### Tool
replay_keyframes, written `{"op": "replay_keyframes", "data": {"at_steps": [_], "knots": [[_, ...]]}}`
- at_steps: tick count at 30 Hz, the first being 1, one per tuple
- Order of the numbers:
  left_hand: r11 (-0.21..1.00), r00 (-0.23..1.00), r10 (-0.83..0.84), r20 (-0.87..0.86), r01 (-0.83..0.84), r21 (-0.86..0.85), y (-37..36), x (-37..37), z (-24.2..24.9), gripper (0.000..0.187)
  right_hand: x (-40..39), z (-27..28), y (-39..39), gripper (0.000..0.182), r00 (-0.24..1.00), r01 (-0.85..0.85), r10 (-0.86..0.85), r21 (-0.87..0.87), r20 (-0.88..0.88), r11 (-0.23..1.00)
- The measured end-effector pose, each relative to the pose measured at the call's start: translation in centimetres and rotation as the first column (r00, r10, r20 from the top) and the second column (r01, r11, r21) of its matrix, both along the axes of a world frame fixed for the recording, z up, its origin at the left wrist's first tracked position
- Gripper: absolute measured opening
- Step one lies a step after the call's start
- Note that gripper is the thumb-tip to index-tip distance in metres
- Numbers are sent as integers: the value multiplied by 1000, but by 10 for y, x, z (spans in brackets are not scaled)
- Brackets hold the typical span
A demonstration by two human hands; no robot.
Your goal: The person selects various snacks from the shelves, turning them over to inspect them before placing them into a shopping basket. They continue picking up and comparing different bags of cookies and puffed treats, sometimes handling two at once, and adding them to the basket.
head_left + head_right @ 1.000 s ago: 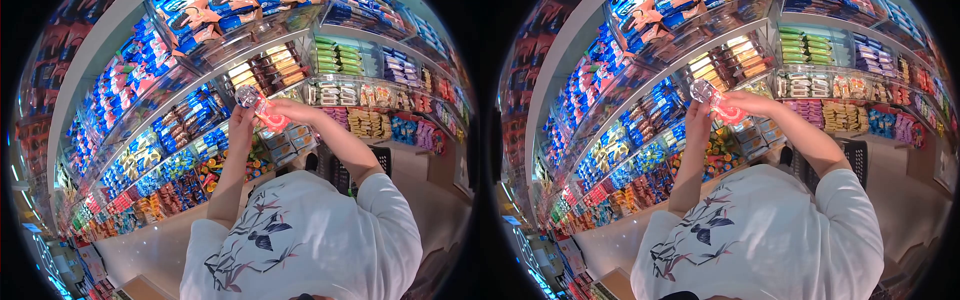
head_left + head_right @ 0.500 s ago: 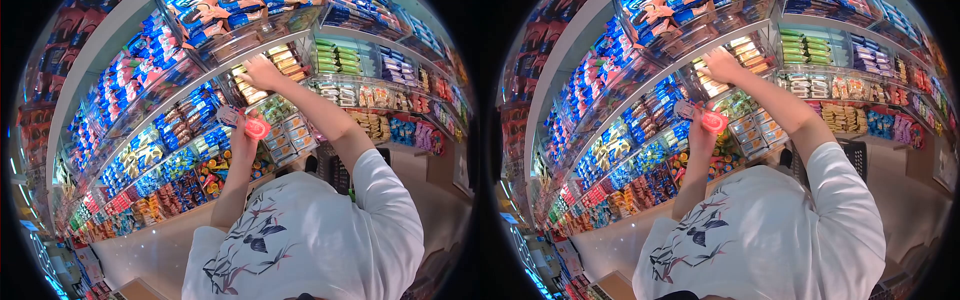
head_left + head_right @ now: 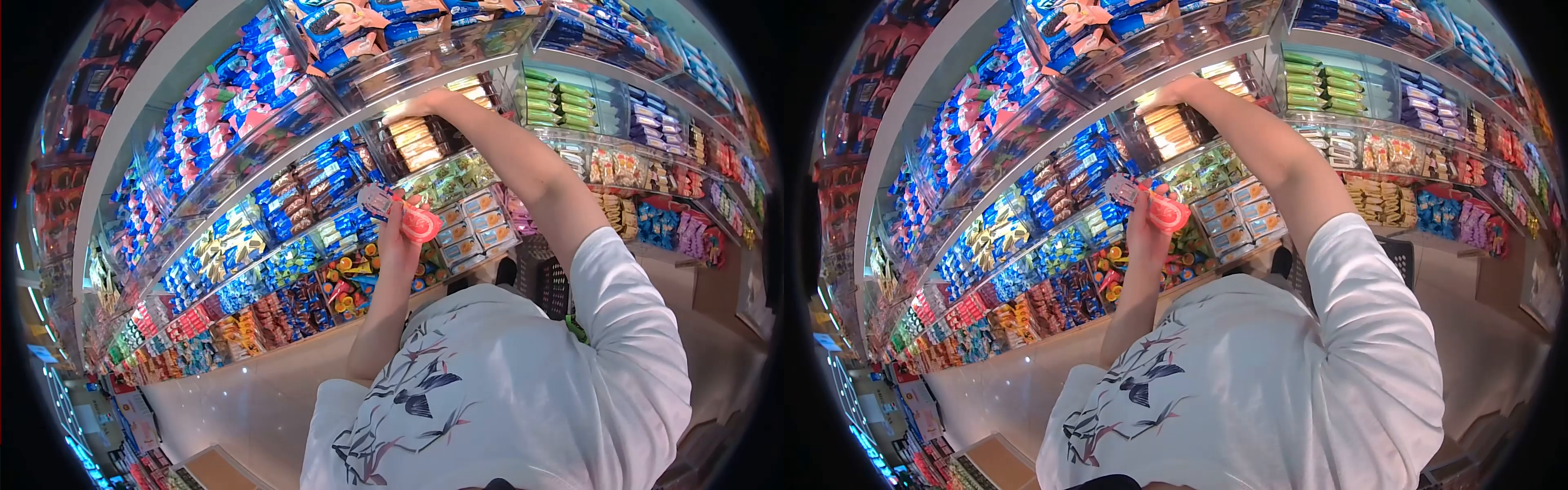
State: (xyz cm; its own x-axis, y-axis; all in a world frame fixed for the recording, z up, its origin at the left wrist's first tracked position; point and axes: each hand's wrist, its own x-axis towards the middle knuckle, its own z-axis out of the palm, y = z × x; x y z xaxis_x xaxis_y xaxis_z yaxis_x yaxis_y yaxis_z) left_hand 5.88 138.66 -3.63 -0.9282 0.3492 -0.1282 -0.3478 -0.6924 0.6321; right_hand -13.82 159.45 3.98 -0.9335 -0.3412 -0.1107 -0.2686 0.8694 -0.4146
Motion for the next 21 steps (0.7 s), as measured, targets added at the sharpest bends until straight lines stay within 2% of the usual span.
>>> {"op": "replay_keyframes", "data": {"at_steps": [3,6,7,10,11,14,15,16,17,18,19,20,21], "knots": [[1000,1000,1,25,-1,-17,5,0,1,38,3,-5,0,72,973,77,-27,212,-229,974],[999,997,21,68,-19,-28,11,-1,6,37,22,-14,0,54,936,93,0,246,-353,965],[999,995,28,91,-25,-27,12,-1,9,37,44,9,-1,35,938,38,62,277,-342,960],[998,992,62,109,-59,-27,10,-7,1,36,61,-14,6,28,737,-8,177,253,-653,968],[997,992,75,106,-73,-27,9,-10,-3,36,68,-21,11,35,654,-80,266,285,-709,955],[998,996,53,69,-51,-33,7,-11,-6,35,122,-17,8,43,697,-84,64,8,-714,996],[998,997,45,65,-42,-54,10,-9,-2,35,145,-14,0,42,867,-1,-160,-322,-472,947],[999,998,12,58,-9,-52,13,-10,-4,36,164,-13,-7,41,945,165,-297,-584,-137,795],[998,998,-22,51,25,-50,14,-12,-8,36,174,-28,-7,42,948,178,-313,-732,-50,658],[997,997,-58,45,60,-51,16,-12,-11,37,183,-37,-10,43,936,313,-282,-861,209,400],[997,997,-54,58,57,-47,25,-9,-1,39,193,-44,-13,44,882,460,-175,-880,438,116],[994,993,-89,83,94,-51,29,-8,1,41,199,-54,-14,45,796,597,-6,-786,606,-159],[990,986,-126,107,133,-54,32,-7,2,43,202,-63,-13,50,778,624,38,-763,627,-166]]}}
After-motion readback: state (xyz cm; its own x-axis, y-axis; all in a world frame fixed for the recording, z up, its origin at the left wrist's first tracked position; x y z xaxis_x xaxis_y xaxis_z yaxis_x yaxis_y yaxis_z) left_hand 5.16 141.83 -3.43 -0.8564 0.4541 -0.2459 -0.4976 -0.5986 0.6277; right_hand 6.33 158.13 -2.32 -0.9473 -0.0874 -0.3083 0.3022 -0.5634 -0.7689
